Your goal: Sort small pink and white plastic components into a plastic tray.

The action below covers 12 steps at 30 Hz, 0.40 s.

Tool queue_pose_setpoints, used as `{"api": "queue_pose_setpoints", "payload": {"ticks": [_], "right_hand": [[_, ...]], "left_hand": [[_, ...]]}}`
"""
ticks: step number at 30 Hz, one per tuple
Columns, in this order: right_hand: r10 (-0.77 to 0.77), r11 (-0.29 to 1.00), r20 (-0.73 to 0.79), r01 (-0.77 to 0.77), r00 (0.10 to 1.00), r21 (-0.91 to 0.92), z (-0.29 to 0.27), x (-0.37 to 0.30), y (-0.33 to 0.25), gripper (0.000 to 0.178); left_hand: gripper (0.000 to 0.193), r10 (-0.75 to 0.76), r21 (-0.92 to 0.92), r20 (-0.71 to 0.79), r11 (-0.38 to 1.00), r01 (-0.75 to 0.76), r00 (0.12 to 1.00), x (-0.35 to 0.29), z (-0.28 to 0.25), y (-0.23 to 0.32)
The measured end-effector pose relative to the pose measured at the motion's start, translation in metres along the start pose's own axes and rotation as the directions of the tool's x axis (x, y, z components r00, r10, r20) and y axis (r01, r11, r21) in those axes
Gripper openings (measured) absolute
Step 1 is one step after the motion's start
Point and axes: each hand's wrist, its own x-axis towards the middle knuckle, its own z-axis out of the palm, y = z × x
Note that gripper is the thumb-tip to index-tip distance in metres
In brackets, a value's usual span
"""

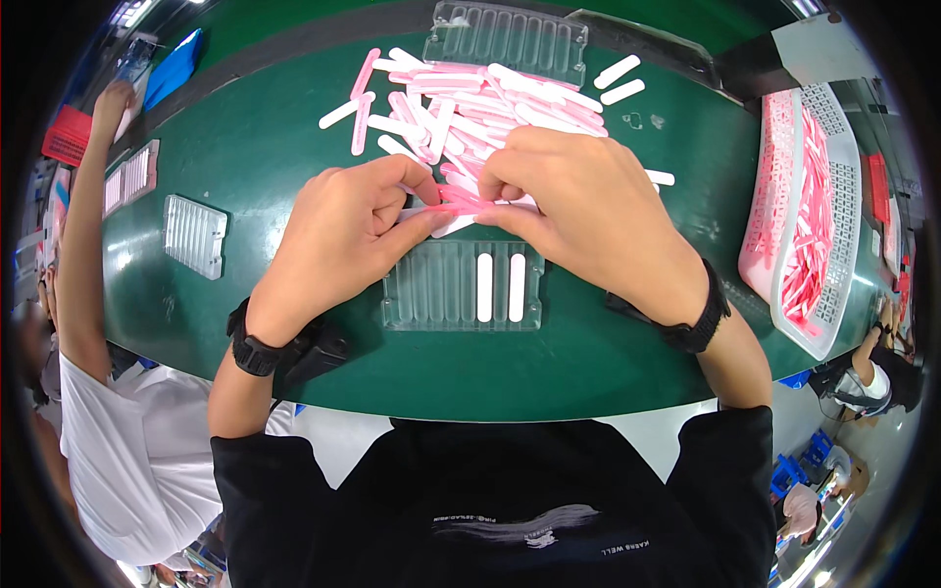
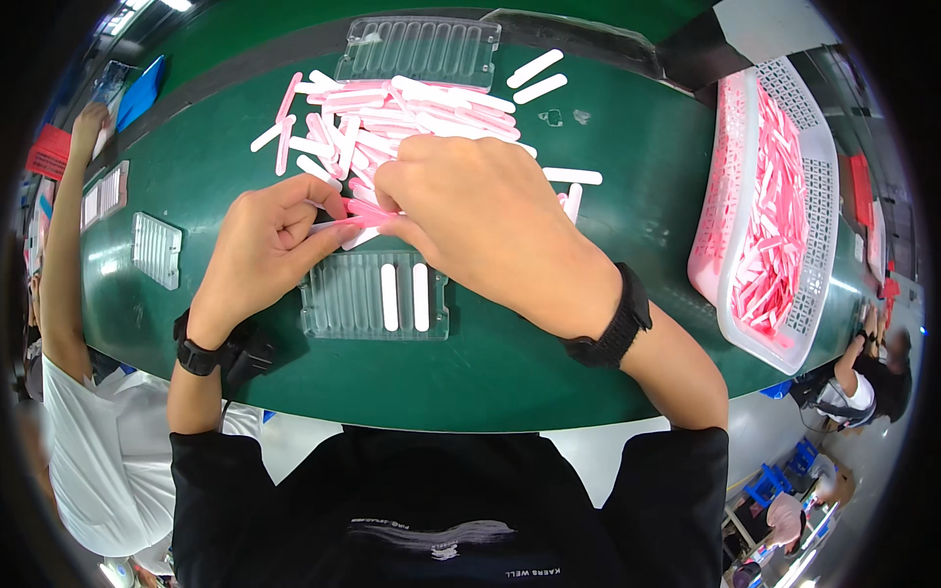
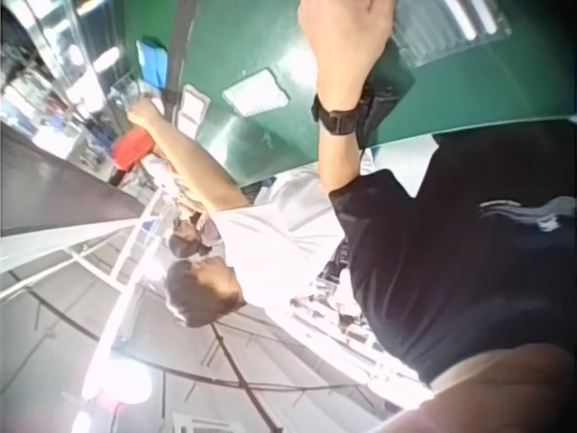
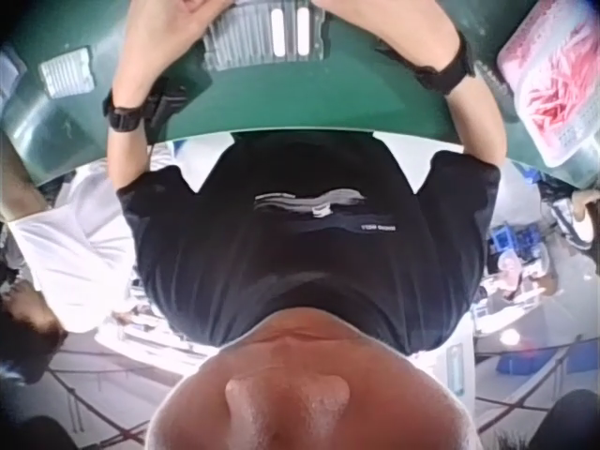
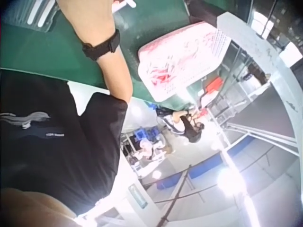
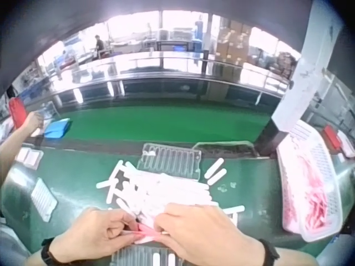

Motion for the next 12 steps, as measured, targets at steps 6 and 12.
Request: {"api": "queue_pose_setpoints", "payload": {"ticks": [6,12], "right_hand": [[0.056,0.996,0.032,-0.058,0.998,0.066,-0.009,-0.001,0.008,0.018],[0.167,0.923,0.086,-0.186,0.982,0.336,-0.025,0.005,0.012,0.009]], "left_hand": [[0.019,0.009,0.005,0.026,1.000,-0.009,1.000,-0.001,-0.002,-0.003],[0.013,0.020,-0.032,0.017,0.999,-0.019,1.000,-0.003,-0.003,-0.005]]}}
